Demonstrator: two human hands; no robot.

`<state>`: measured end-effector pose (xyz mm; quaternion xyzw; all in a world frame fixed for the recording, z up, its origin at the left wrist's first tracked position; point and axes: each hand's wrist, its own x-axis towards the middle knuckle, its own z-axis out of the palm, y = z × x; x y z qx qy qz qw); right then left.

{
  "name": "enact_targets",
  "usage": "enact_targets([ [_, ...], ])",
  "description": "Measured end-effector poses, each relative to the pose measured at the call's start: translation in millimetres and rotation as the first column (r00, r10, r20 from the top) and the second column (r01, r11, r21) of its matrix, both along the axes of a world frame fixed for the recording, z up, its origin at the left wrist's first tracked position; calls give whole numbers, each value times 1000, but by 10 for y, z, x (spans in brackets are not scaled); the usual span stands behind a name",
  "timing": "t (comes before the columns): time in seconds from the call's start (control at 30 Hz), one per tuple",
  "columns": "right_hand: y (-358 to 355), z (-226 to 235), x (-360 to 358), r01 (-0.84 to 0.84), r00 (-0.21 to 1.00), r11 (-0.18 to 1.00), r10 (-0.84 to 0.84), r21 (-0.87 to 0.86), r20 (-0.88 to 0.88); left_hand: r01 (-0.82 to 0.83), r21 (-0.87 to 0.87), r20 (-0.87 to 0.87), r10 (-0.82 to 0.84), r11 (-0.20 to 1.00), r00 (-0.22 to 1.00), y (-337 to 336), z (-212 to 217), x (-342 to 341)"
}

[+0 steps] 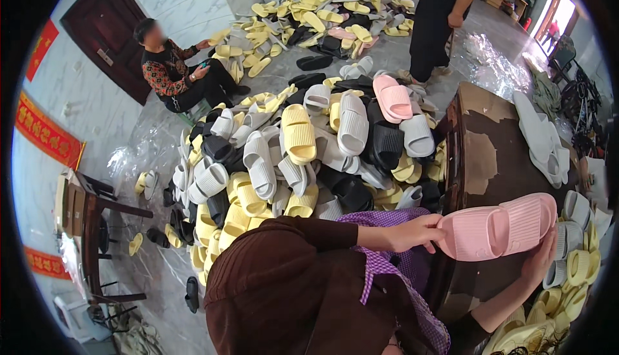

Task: The person moves slippers aside on a table and fastens pairs of slippers together using plastic ties by hand.

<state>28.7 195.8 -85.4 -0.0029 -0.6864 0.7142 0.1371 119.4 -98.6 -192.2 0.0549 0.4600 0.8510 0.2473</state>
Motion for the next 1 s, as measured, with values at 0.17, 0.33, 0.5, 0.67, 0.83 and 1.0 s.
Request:
enact_targets([
  [0.17, 337, -277, -193, -31, 999, 999, 30, 44, 9, -7, -12, 23, 7, 1000, 1000, -27, -67, -30],
  [0.33, 354, -313, -215, -68, 998, 995, 68, 68, 5, -48, -53, 5, 48, 997, 999, -36, -44, -70],
  [0.5, 420, -267, -189, 22, 999, 986, -26, 168, 22, -32, -65, -5, 32, 997, 999, -3, -52, -102],
  [0.67, 516, -218, -181, 4, 1000, 990, -3, 140, -8, -25, -87, -33, 22, 996, 999, -3, 102, -80],
  [0.83, 647, -189, -136, 38, 999, 985, -38, 170, -1, -25, -77, -65, 20, 997, 998, 33, 220, -59],
  [1.0, 586, -145, -134, 165, 986, 975, -161, 151, -37, -39, -57, -69, 35, 998, 997, 98, 235, -62],
])
